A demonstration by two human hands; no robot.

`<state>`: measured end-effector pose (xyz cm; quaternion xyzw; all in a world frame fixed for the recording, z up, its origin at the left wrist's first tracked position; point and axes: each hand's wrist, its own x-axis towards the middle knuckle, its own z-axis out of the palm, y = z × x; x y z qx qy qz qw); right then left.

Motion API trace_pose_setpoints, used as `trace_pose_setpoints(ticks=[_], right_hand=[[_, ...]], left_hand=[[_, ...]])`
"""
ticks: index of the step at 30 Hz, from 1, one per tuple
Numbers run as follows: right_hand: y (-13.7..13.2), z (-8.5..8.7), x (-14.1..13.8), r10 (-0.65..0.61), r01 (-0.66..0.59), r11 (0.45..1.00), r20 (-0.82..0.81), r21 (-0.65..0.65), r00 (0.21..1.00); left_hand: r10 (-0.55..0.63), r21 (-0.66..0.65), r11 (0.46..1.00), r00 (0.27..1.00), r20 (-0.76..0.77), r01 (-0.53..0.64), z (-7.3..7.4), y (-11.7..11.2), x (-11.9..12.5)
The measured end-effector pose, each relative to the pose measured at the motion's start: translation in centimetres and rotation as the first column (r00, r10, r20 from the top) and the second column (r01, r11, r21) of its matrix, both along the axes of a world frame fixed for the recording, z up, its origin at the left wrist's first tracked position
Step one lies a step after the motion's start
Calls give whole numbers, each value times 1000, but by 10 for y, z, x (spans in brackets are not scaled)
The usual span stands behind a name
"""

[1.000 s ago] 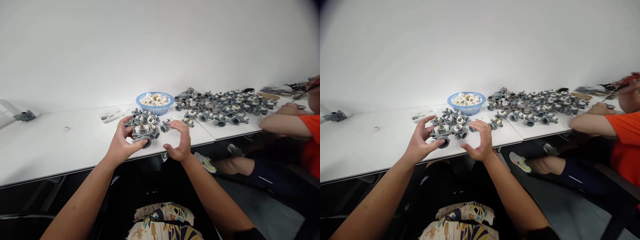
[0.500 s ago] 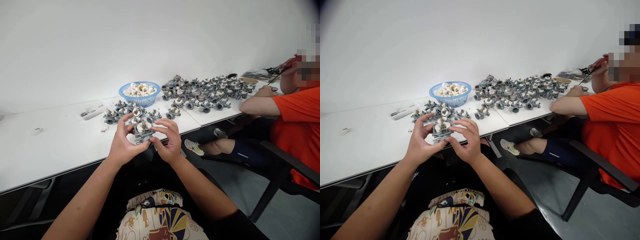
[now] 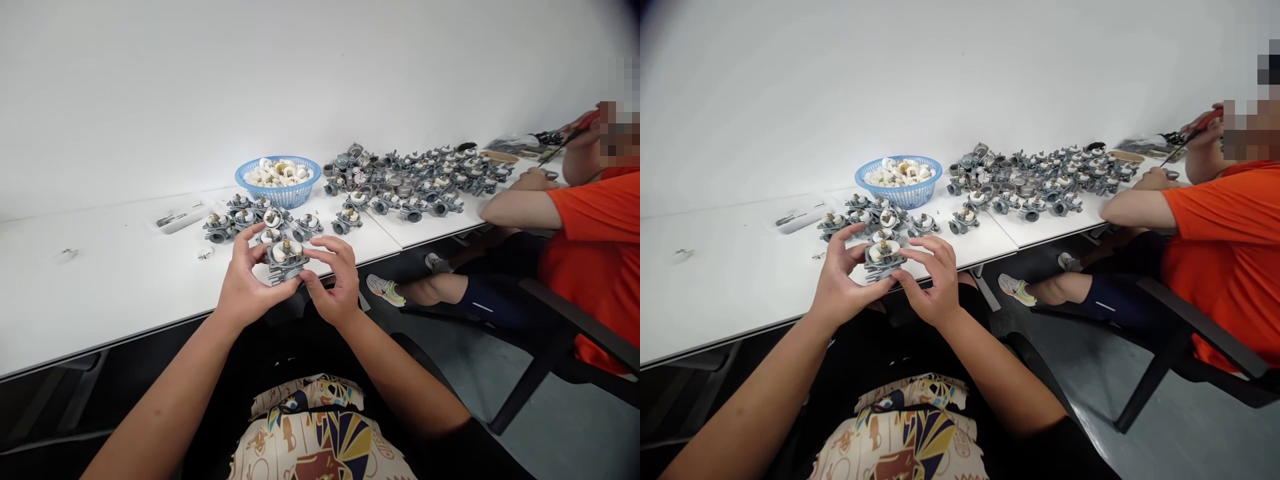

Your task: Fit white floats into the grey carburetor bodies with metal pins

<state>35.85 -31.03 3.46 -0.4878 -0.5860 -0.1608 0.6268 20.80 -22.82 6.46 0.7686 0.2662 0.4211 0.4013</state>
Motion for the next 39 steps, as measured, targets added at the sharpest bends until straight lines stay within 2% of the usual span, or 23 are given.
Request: trace_pose_setpoints(ticks=[3, 5, 7, 9, 11, 13, 16, 20, 25, 32, 39], right_hand=[[-2, -1, 1, 50, -55, 996, -68, -72, 996], [-5, -1, 4, 160, -185, 971, -163, -153, 974], [-9, 2, 10, 335, -396, 890, -266, -227, 904], [-14, 8, 17, 492, -587, 754, -338, -295, 802], [-18, 16, 24, 558, -678, 647, -389, -350, 733], [-21, 25, 31, 551, -694, 609, -424, -384, 719], [-24, 36, 42, 533, -680, 603, -422, -418, 733], [-30, 47, 56, 512, -632, 559, -377, -536, 772], [-40, 49, 69, 485, -560, 498, -323, -662, 813], [-52, 44, 78, 480, -502, 535, -245, -680, 843], [-50, 33, 82, 472, -537, 612, -276, -580, 837]], left_hand=[[-10, -9, 1000, 1000, 15, 10, -2, 1, -1], [-41, -23, 999, 999, 20, 41, -1, 1, -3], [-93, -42, 995, 995, 26, 94, 2, 1, -6], [-142, -49, 988, 989, 40, 143, 6, 1, -7], [-182, -49, 982, 982, 48, 184, 11, 0, -7], [-223, -66, 972, 973, 52, 226, 16, -1, -3], [-312, -142, 938, 949, 40, 315, 21, -1, 5], [-395, -217, 899, 918, -22, 381, 21, 1, 15], [-462, -256, 864, 885, -60, 434, 13, 0, 25], [-517, -305, 807, 855, 52, 506, -3, -4, 42], [-519, -376, 714, 807, 281, 590, -13, 0, 64]])
